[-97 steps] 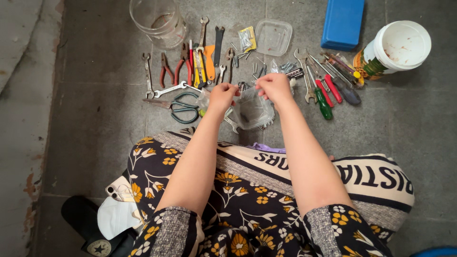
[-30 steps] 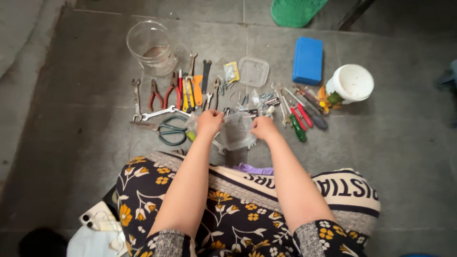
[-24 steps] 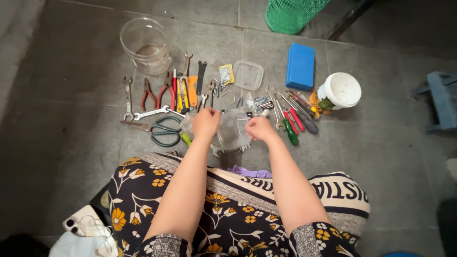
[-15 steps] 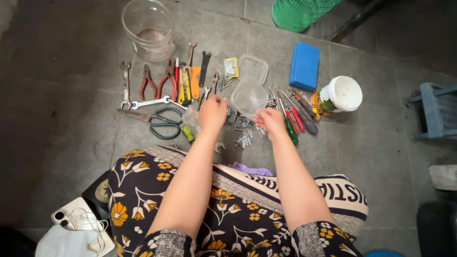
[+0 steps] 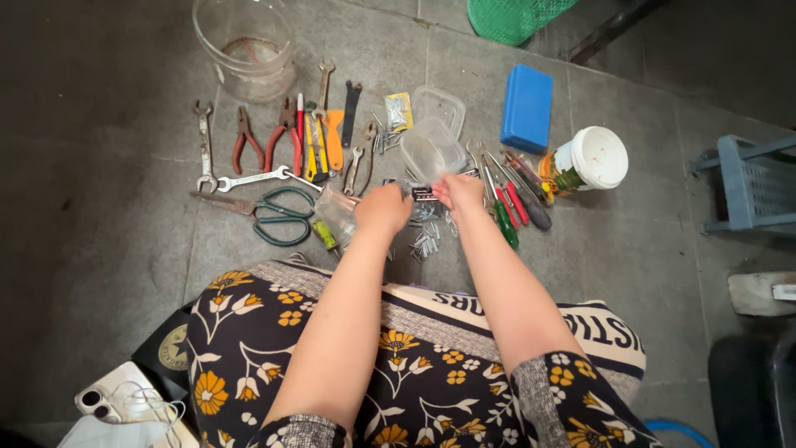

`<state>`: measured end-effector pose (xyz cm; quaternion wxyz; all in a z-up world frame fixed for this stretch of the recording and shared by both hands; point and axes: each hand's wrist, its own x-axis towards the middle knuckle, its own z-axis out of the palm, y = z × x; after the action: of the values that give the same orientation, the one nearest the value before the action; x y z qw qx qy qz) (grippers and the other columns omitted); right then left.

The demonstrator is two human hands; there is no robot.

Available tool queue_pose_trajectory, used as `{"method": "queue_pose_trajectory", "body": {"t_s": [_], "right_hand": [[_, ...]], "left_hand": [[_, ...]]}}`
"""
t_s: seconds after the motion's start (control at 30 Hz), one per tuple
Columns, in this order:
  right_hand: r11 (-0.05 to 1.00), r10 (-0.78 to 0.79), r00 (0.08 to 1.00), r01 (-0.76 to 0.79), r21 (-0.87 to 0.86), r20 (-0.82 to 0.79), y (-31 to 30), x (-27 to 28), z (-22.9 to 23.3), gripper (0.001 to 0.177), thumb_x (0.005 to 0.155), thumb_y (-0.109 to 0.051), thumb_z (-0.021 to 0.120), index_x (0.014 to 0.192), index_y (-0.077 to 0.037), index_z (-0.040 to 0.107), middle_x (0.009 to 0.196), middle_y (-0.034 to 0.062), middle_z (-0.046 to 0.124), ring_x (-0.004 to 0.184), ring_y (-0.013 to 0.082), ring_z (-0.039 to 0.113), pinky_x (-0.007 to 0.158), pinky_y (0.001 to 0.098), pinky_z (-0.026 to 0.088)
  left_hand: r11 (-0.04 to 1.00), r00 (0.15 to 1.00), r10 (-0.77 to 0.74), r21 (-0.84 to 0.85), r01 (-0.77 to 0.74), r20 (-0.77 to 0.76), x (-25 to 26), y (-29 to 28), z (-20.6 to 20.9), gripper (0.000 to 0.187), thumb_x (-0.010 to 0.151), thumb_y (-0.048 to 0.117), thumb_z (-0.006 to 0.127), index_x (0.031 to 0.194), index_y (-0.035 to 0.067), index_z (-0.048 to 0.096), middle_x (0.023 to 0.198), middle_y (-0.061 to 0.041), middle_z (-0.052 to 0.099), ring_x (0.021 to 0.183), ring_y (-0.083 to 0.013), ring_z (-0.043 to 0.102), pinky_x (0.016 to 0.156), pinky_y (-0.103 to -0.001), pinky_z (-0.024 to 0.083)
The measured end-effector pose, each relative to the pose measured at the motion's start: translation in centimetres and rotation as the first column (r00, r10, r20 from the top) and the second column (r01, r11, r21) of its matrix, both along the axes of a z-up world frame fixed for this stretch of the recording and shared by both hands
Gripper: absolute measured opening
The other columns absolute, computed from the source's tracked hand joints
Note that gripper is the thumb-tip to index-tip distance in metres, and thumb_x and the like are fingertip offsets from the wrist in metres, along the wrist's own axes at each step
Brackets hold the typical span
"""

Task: The person sits on the floor and organizes various tools and hardware. They sort screws and bolts into a small plastic container, then place screwdrivers, wrenches, and pliers into a white bucket. Finally, they transfer small hardware items into a clear plastic cup.

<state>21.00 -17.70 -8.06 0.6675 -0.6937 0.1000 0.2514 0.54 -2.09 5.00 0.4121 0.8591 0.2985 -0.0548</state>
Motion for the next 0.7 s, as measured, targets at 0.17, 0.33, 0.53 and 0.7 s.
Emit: {"method": "queue_pose_trajectory", "body": {"t_s": [0.17, 0.33, 0.53, 0.7], "right_hand": [[0.999, -0.013, 1.000, 0.013, -0.030, -0.017, 1.5, 1.4, -0.4, 0.015, 0.092, -0.003, 0.066, 0.099, 0.010, 0.062, 0.087, 0.0216, 0.073, 0.074, 0.0288, 0.075, 0.067, 0.0380, 0.066], [0.997, -0.069, 0.997, 0.069, 0.020, -0.031, 3.1, 2.2, -0.8, 0.017, 0.093, -0.001, 0.062, 0.104, 0.012, 0.059, 0.096, 0.0257, 0.071, 0.083, 0.0343, 0.075, 0.074, 0.0423, 0.067], [0.975, 0.062, 0.994, -0.042, 0.219, -0.086, 3.5, 0.8, 0.8, 0.028, 0.097, -0.006, 0.059, 0.121, 0.007, 0.054, 0.115, 0.0229, 0.069, 0.106, 0.0356, 0.073, 0.091, 0.0465, 0.063], [0.987, 0.160, 0.986, -0.160, 0.022, -0.035, 1.9, -1.1, 2.7, 0.029, 0.099, -0.014, 0.058, 0.124, 0.001, 0.056, 0.115, 0.0191, 0.071, 0.105, 0.0300, 0.074, 0.087, 0.0438, 0.063]], "left_hand": [[0.987, 0.980, -0.160, 0.005, 0.162, -0.116, -0.3, -0.2, 0.5, 0.041, 0.093, 0.041, 0.067, 0.116, 0.008, 0.072, 0.120, -0.019, 0.071, 0.114, -0.0377, 0.067, 0.096, -0.049, 0.053], [0.981, 0.965, -0.192, -0.015, 0.193, -0.177, -0.3, -0.4, 0.9, 0.043, 0.094, 0.042, 0.067, 0.120, 0.008, 0.072, 0.125, -0.017, 0.070, 0.117, -0.0365, 0.067, 0.097, -0.048, 0.054], [0.980, 0.967, -0.199, -0.017, 0.199, -0.158, -0.3, -0.3, 0.7, 0.041, 0.092, 0.039, 0.068, 0.119, 0.009, 0.073, 0.124, -0.017, 0.070, 0.116, -0.0363, 0.067, 0.096, -0.048, 0.054], [0.981, 0.969, -0.193, -0.017, 0.193, -0.153, -0.4, -0.3, 1.7, 0.043, 0.094, 0.040, 0.064, 0.123, 0.009, 0.072, 0.125, -0.018, 0.071, 0.116, -0.0368, 0.068, 0.096, -0.048, 0.054]]}}
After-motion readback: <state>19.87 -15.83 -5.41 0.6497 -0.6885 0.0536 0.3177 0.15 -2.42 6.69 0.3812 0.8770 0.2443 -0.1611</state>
